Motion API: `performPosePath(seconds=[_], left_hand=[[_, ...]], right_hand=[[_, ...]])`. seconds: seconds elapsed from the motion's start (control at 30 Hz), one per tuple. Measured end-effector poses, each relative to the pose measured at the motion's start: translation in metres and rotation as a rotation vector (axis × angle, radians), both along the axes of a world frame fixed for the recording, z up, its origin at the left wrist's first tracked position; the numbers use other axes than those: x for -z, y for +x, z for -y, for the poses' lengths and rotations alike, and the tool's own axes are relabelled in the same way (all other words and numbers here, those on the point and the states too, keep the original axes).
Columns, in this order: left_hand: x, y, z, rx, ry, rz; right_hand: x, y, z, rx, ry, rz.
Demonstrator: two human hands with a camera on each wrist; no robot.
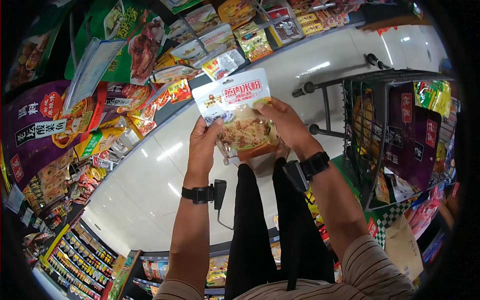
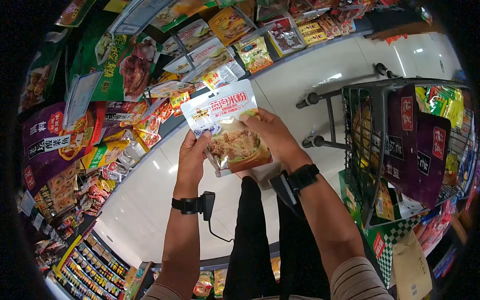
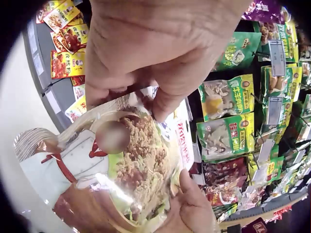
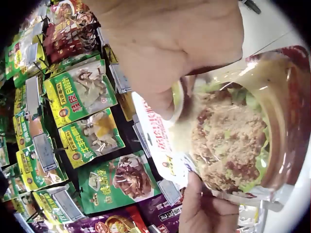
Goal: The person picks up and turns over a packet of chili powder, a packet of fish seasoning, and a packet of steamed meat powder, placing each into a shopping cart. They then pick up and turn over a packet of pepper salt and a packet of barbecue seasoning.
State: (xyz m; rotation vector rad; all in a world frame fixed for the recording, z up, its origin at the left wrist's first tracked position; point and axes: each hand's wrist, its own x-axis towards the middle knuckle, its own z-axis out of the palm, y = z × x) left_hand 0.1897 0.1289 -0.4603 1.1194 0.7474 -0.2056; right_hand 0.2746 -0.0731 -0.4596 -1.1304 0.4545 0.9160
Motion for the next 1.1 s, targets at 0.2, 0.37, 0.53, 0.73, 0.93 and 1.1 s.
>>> performPosePath(seconds=[0.2, 0.37, 0.53, 0.73, 0.93, 1.1], left_hand=[[0.037, 0.016, -0.014, -0.006, 0.051, 0.009], [0.039, 0.046, -0.027, 0.001, 0.226, 0.062], [0.057, 0.061, -0.036, 0.028, 0.263, 0.105], [0.079, 0.074, -0.042, -0.008, 0.252, 0.065], [0.084, 0.088, -0.049, -0.032, 0.211, -0.071], [0.094, 0.090, -0.049, -0.037, 0.260, 0.014]], right_hand=[[0.051, 0.034, -0.018, -0.092, -0.066, 0.114], [0.076, 0.067, -0.039, -0.079, -0.071, 0.283], [0.074, 0.083, -0.053, -0.031, -0.134, 0.327], [0.110, 0.102, -0.059, -0.154, -0.192, 0.382], [0.115, 0.116, -0.068, -0.165, -0.315, 0.393], [0.116, 0.116, -0.062, -0.225, -0.311, 0.417]])
